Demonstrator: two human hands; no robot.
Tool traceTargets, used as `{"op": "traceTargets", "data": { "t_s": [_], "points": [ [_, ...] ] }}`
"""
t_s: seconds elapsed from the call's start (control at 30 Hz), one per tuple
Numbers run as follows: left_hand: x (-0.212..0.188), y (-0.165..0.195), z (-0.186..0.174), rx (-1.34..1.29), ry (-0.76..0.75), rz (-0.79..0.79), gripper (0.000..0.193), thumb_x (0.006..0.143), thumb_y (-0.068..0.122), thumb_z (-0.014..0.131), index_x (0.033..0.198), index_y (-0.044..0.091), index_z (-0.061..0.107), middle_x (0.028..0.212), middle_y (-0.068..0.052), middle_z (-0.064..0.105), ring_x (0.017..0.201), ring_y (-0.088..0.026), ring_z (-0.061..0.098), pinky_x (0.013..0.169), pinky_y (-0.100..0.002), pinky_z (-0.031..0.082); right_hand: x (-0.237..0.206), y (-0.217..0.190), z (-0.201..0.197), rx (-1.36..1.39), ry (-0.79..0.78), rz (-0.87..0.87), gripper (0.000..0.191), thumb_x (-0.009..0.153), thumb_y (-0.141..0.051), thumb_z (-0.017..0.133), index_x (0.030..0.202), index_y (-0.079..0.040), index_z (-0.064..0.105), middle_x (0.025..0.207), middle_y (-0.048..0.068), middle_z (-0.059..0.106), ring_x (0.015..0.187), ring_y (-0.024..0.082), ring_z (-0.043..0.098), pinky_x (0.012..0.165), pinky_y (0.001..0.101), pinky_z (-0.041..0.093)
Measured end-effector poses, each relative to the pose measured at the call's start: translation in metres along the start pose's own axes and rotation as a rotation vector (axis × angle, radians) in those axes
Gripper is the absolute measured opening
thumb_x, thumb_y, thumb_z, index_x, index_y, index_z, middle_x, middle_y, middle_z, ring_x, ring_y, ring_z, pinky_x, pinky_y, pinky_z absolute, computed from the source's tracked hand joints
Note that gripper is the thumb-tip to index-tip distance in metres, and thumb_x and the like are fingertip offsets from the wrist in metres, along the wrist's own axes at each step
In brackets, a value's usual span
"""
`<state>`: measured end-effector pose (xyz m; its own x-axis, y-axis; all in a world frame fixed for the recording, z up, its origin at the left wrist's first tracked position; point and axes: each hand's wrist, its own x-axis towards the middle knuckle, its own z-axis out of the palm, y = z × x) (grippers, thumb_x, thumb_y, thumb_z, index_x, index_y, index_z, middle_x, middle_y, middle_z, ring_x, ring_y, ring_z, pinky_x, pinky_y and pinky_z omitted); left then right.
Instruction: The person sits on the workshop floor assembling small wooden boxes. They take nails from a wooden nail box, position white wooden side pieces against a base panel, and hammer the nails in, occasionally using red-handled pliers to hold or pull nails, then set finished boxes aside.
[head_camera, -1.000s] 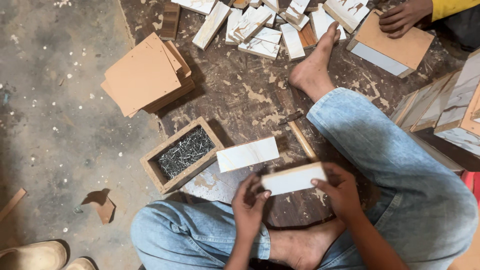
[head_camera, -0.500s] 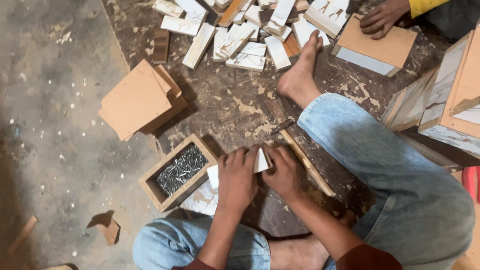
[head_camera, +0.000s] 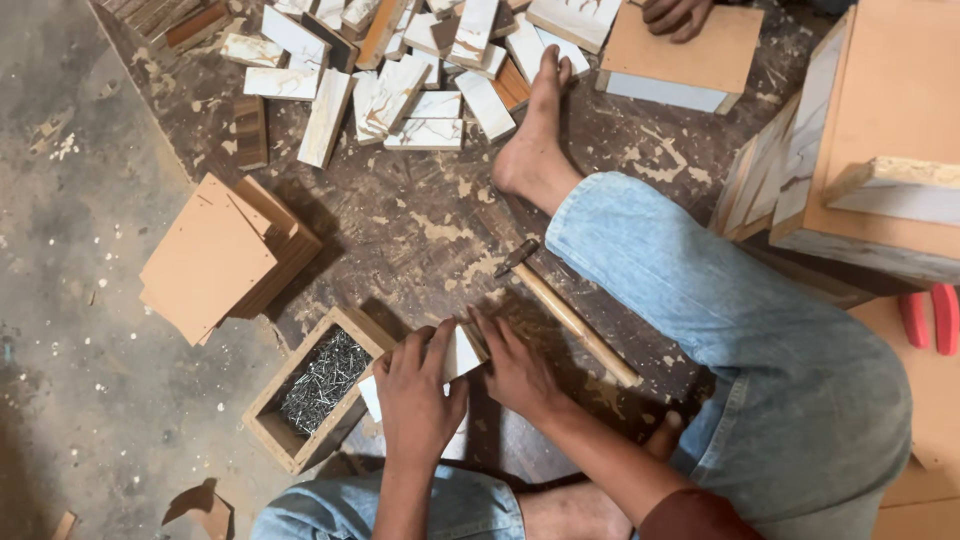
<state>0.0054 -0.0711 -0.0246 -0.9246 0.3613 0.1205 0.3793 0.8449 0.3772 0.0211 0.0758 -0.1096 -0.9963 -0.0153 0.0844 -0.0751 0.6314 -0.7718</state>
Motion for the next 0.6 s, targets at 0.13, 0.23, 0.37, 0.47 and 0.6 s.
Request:
{"op": "traceTargets", "data": {
  "t_s": [0.13, 0.23, 0.37, 0.47, 0.6],
  "points": [
    [0.0, 0.003, 0.004, 0.029, -0.044, -0.024, 0.084, 0.065, 0.016, 0.084, 0.143, 0.015, 0.054, 0.122, -0.013, 0.062, 0.112, -0.032, 0.059, 0.095, -0.047, 0.039, 0.004, 0.005, 0.004, -0.08, -0.155, 0.064, 0.091, 0.079, 0.006, 0.058, 0.161, -0.014, 0.024, 0.149, 0.029, 0.049, 0.111, 0.048, 0.065, 0.093, 0.0519, 0.056],
    [0.001, 0.006, 0.005, 0.027, -0.005, 0.008, 0.082, 0.065, 0.018, 0.083, 0.141, 0.014, 0.055, 0.123, -0.013, 0.062, 0.112, -0.032, 0.059, 0.094, -0.047, 0.039, 0.004, 0.007, 0.005, -0.056, -0.169, 0.063, 0.089, 0.082, 0.006, 0.055, 0.163, -0.015, 0.022, 0.147, 0.027, 0.052, 0.107, 0.045, 0.069, 0.091, 0.0514, 0.058],
    [0.003, 0.011, 0.004, 0.055, -0.042, -0.012, 0.079, 0.064, 0.021, 0.083, 0.138, 0.013, 0.056, 0.121, -0.014, 0.061, 0.111, -0.032, 0.059, 0.091, -0.047, 0.038, 0.002, 0.008, 0.001, -0.082, -0.092, 0.006, 0.084, 0.087, 0.005, 0.055, 0.162, -0.015, 0.026, 0.146, 0.024, 0.057, 0.106, 0.044, 0.071, 0.092, 0.0536, 0.057],
    [0.004, 0.012, 0.004, 0.056, -0.042, -0.008, 0.076, 0.068, 0.029, 0.084, 0.136, 0.011, 0.057, 0.118, -0.015, 0.061, 0.109, -0.032, 0.058, 0.089, -0.047, 0.038, 0.002, 0.007, -0.001, -0.081, -0.042, -0.053, 0.088, 0.082, -0.005, 0.067, 0.159, -0.011, 0.026, 0.14, 0.027, 0.057, 0.102, 0.048, 0.07, 0.088, 0.0596, 0.054],
    [0.004, 0.009, 0.006, 0.046, -0.015, 0.022, 0.071, 0.075, 0.04, 0.082, 0.135, 0.012, 0.058, 0.118, -0.013, 0.063, 0.107, -0.03, 0.06, 0.087, -0.046, 0.038, 0.003, 0.008, 0.002, -0.037, -0.134, 0.038, 0.083, 0.086, -0.003, 0.061, 0.161, -0.014, 0.027, 0.14, 0.024, 0.058, 0.101, 0.044, 0.071, 0.085, 0.0516, 0.06]
  ]
}}
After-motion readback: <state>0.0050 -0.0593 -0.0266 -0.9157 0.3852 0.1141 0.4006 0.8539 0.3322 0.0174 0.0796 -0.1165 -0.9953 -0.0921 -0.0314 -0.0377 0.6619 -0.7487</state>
